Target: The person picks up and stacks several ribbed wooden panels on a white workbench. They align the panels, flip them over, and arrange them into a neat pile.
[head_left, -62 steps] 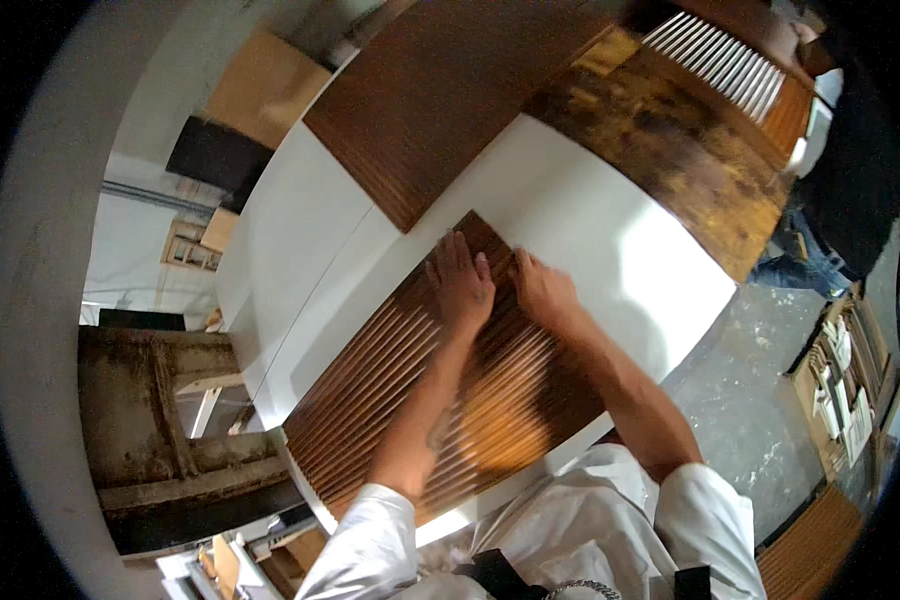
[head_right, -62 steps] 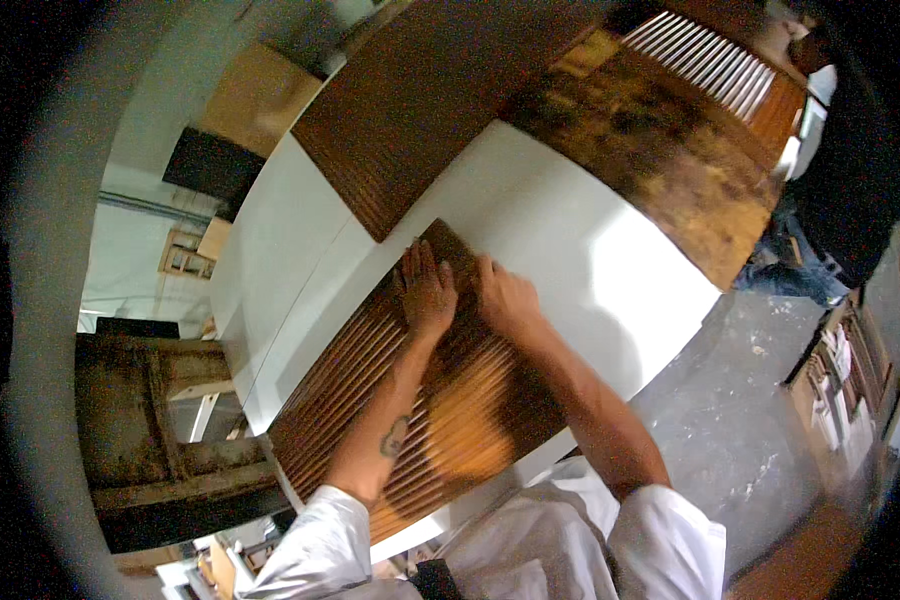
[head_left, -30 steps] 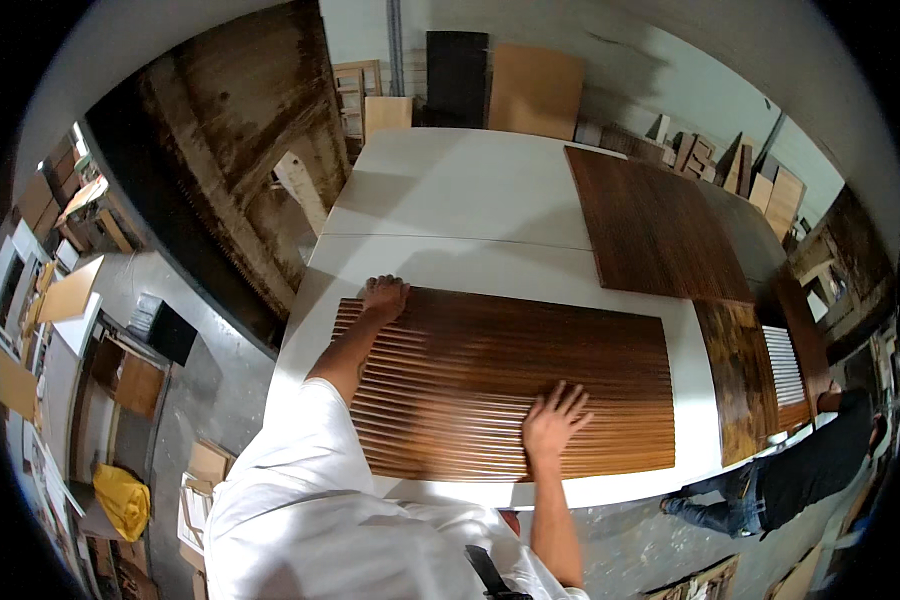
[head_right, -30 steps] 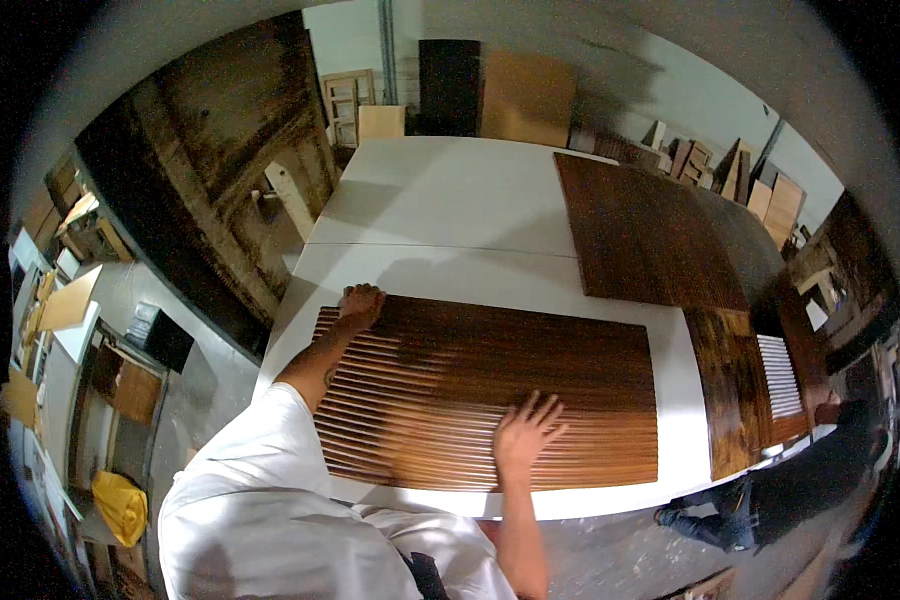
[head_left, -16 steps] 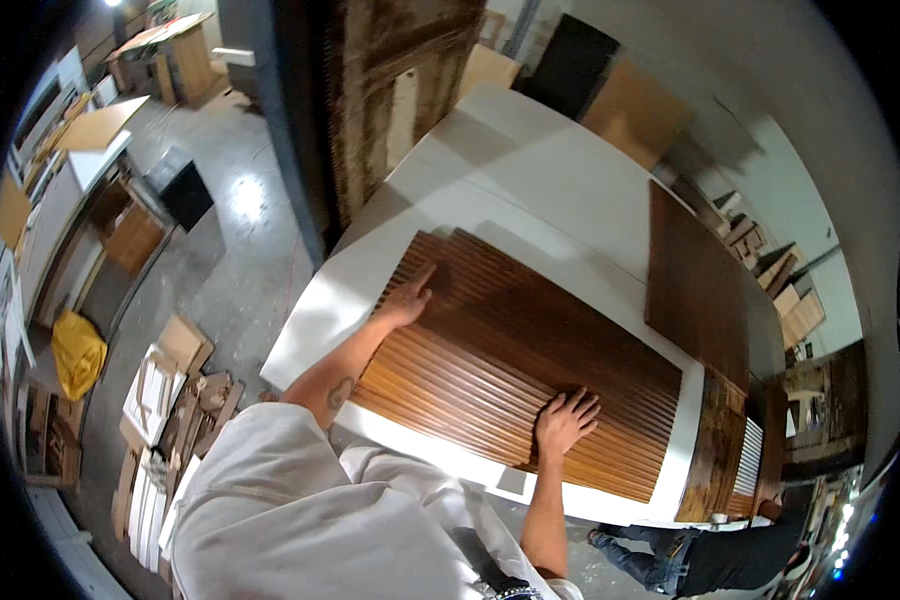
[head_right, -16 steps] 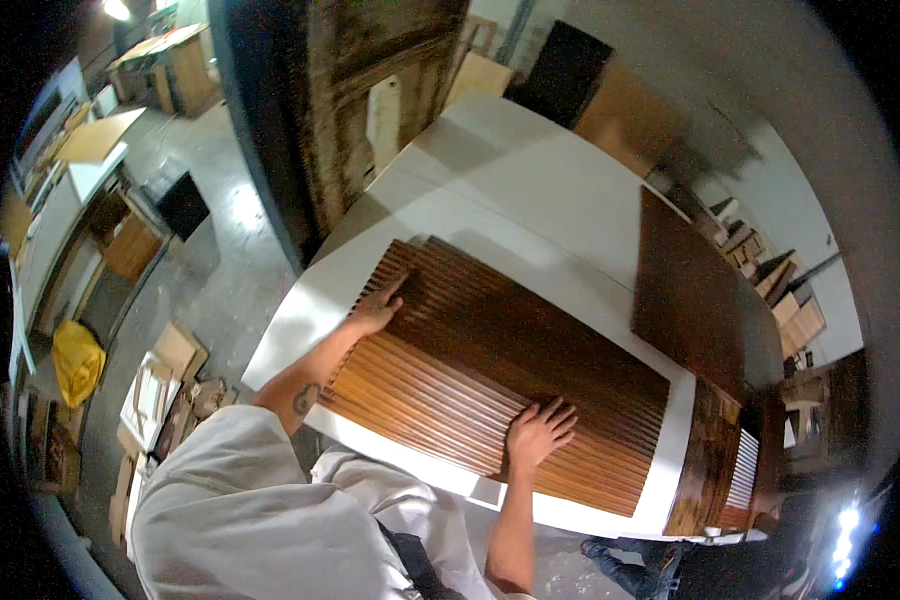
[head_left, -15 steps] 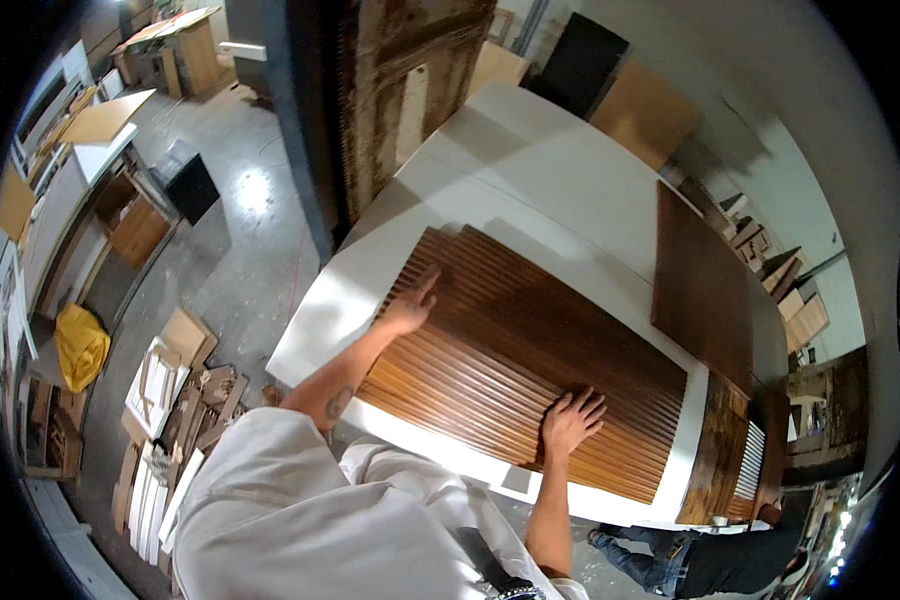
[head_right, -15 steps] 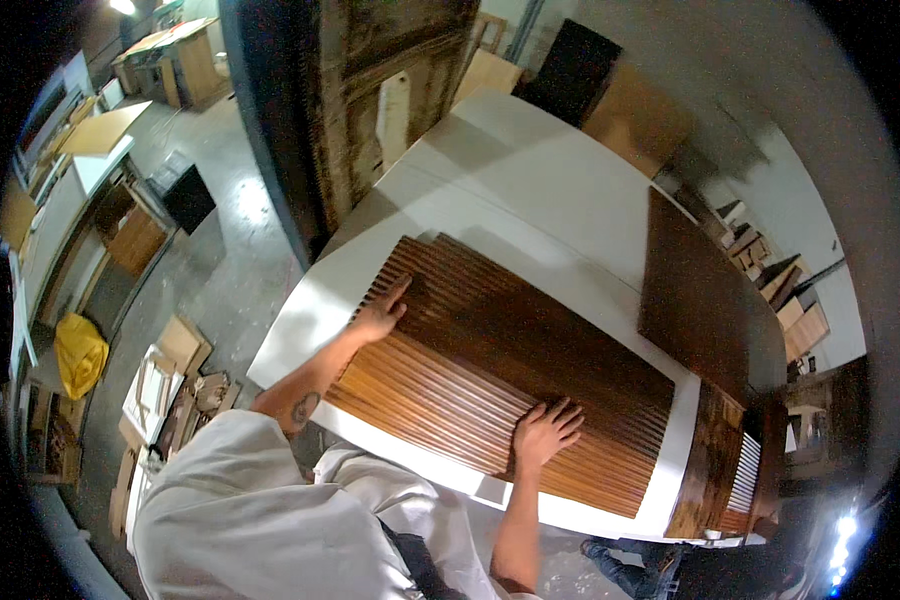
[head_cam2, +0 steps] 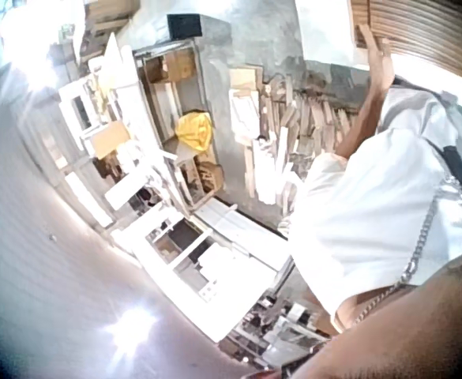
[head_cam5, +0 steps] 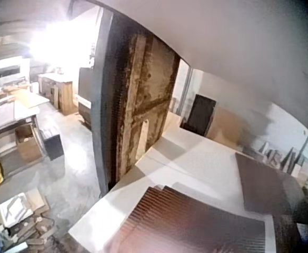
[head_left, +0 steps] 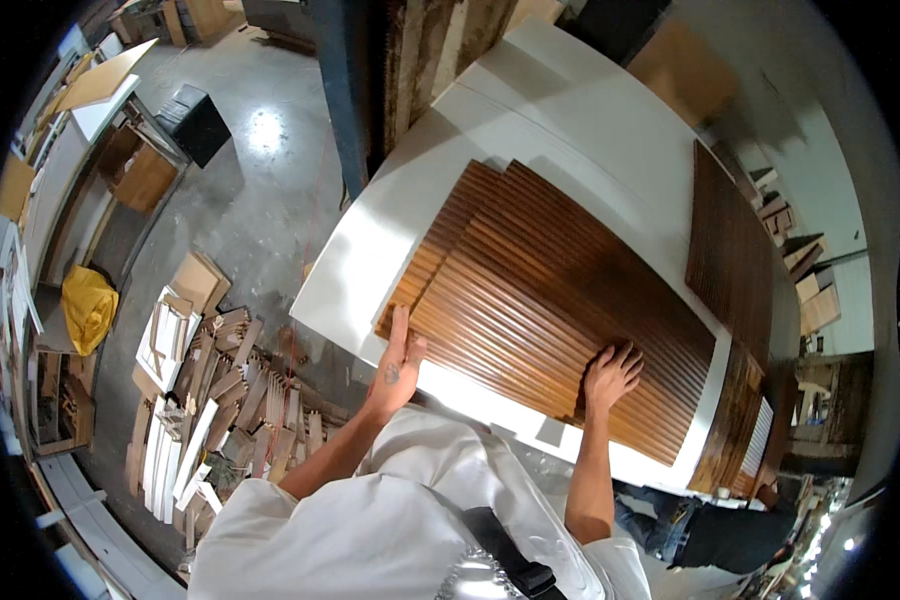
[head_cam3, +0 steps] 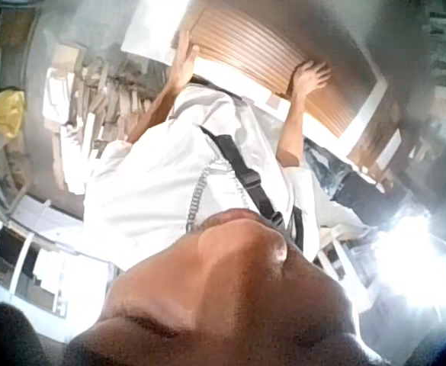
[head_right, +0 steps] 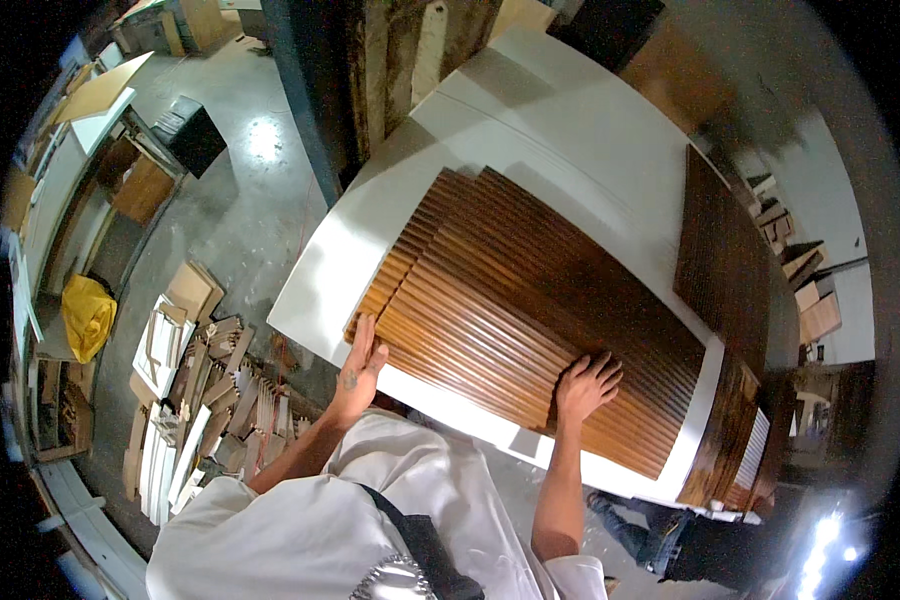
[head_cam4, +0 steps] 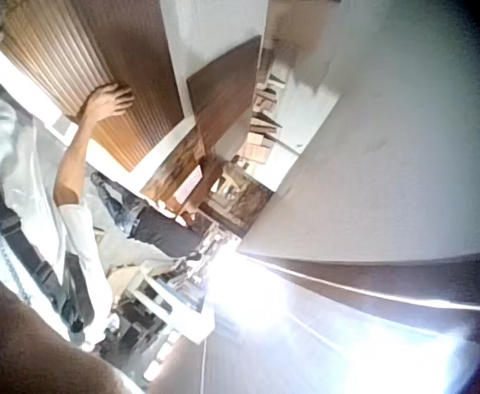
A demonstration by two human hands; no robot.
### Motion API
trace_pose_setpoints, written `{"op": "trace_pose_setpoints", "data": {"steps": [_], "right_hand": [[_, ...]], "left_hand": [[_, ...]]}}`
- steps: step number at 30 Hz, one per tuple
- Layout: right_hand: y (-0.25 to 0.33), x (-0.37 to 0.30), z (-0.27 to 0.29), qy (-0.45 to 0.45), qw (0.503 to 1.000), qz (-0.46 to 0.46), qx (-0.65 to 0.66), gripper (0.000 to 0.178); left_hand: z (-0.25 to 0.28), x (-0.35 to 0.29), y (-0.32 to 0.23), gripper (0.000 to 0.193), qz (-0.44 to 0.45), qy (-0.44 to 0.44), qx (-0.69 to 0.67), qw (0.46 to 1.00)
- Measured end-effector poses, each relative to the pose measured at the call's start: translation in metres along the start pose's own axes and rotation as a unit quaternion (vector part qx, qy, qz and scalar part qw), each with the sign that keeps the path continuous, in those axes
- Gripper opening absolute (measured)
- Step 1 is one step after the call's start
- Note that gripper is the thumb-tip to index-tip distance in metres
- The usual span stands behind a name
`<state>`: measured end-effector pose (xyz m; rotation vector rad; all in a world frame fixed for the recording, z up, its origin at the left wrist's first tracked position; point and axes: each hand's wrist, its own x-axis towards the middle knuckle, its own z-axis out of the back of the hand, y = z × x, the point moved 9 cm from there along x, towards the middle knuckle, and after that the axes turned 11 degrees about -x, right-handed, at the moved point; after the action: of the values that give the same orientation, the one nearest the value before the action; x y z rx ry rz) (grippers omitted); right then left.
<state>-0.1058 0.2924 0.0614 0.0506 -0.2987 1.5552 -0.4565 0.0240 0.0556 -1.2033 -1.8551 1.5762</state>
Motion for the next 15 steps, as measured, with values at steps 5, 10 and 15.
{"op": "trace_pose_setpoints", "data": {"steps": [5,10,15], "right_hand": [[0.002,0.004,0.004,-0.002,1.0,-0.003,0.018,0.061],[0.001,0.002,0.005,0.0,0.999,-0.001,0.041,0.063],[0.0,0.0,0.002,0.002,1.0,0.013,0.005,0.061]], "left_hand": [[-0.018,-0.003,0.037,0.073,0.028,-0.102,-0.334,0.937],[-0.036,-0.008,0.041,0.077,0.008,-0.14,-0.335,0.932],[-0.048,-0.028,0.053,0.069,-0.01,-0.141,-0.283,0.949]]}}
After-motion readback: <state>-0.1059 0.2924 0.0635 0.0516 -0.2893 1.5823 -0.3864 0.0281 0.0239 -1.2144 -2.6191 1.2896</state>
